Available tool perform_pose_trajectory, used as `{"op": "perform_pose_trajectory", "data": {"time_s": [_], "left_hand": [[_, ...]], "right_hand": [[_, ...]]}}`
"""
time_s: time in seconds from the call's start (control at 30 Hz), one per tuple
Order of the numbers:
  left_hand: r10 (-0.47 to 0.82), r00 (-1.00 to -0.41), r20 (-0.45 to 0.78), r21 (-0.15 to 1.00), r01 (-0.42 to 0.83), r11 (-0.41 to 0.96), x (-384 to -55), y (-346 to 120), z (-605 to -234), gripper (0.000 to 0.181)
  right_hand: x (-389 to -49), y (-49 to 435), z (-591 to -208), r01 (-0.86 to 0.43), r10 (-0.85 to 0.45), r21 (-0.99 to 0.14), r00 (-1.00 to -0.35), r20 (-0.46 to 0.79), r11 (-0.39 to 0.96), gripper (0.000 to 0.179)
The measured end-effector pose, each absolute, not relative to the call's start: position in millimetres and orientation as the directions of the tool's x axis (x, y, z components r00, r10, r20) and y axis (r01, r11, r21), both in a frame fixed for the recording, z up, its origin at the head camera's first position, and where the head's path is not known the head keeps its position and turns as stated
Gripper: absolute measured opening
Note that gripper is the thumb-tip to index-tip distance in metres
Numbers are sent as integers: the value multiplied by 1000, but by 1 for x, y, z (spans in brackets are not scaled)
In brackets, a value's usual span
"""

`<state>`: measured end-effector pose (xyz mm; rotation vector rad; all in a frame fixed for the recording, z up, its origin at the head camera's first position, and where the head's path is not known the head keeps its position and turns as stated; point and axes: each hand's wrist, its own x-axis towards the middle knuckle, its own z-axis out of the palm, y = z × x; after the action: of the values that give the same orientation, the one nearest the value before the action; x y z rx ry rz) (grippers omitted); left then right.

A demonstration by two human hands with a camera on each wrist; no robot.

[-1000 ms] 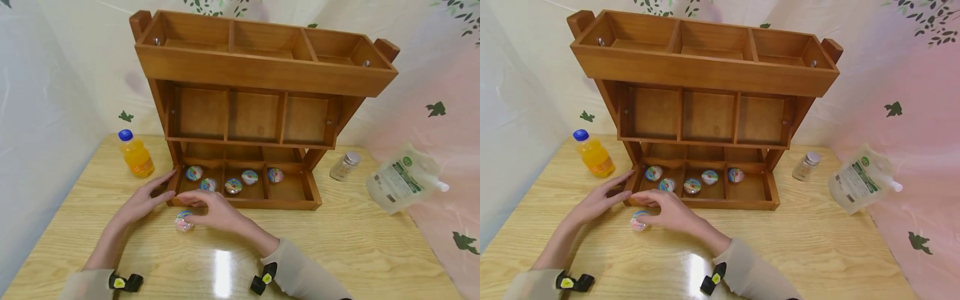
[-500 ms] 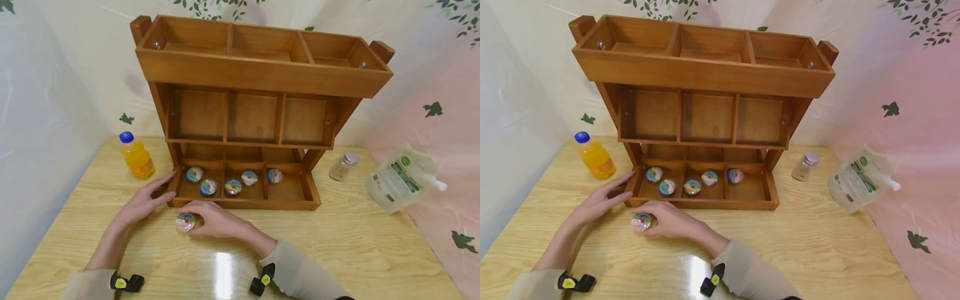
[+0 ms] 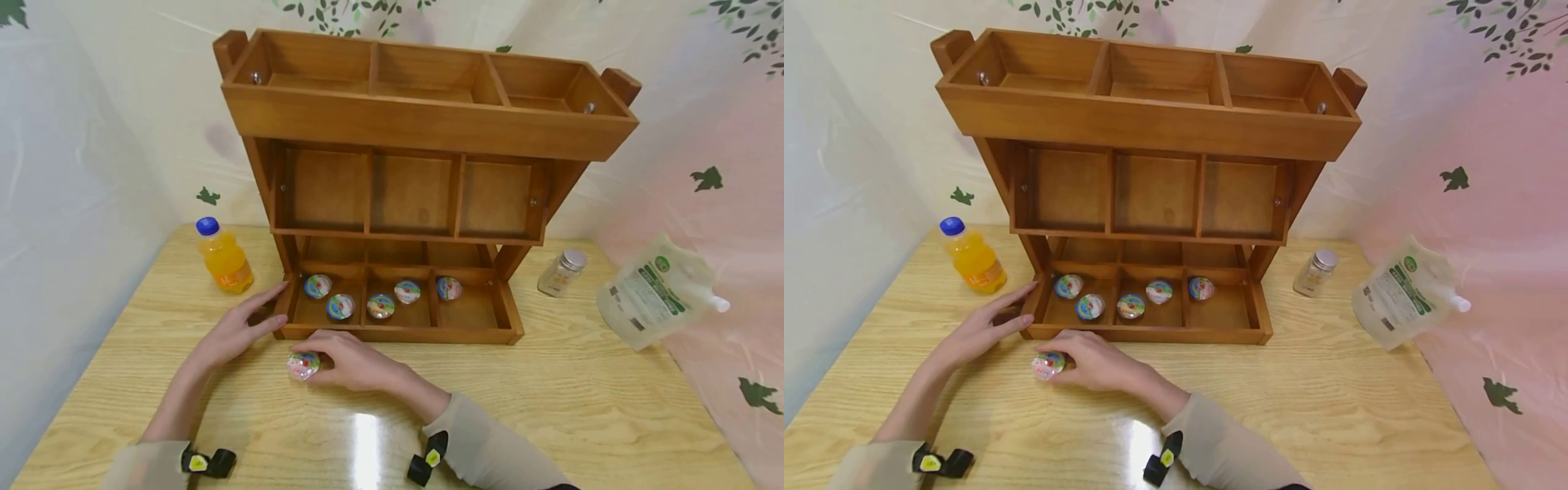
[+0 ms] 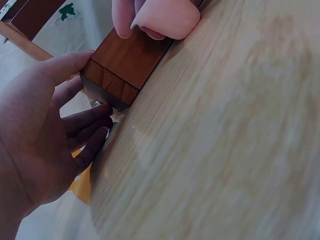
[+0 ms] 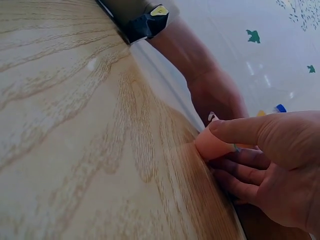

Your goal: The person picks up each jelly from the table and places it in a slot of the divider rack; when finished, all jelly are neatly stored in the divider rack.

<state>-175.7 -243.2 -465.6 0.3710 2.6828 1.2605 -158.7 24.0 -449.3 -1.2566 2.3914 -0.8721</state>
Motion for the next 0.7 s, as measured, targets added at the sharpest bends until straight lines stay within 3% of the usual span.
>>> {"op": "perform_pose_trajectory", "data": {"time_s": [0.37, 0.7], "left_hand": [[284, -958, -45, 772, 147, 618, -175, -244, -467, 67], [274, -960, -59, 776, 128, 617, -176, -243, -466, 68]], "right_hand": [[-158, 24, -447, -637, -805, -607, -593, -6, 475, 53], [-166, 40, -441, -563, -801, -729, -598, 33, 390, 54]]}}
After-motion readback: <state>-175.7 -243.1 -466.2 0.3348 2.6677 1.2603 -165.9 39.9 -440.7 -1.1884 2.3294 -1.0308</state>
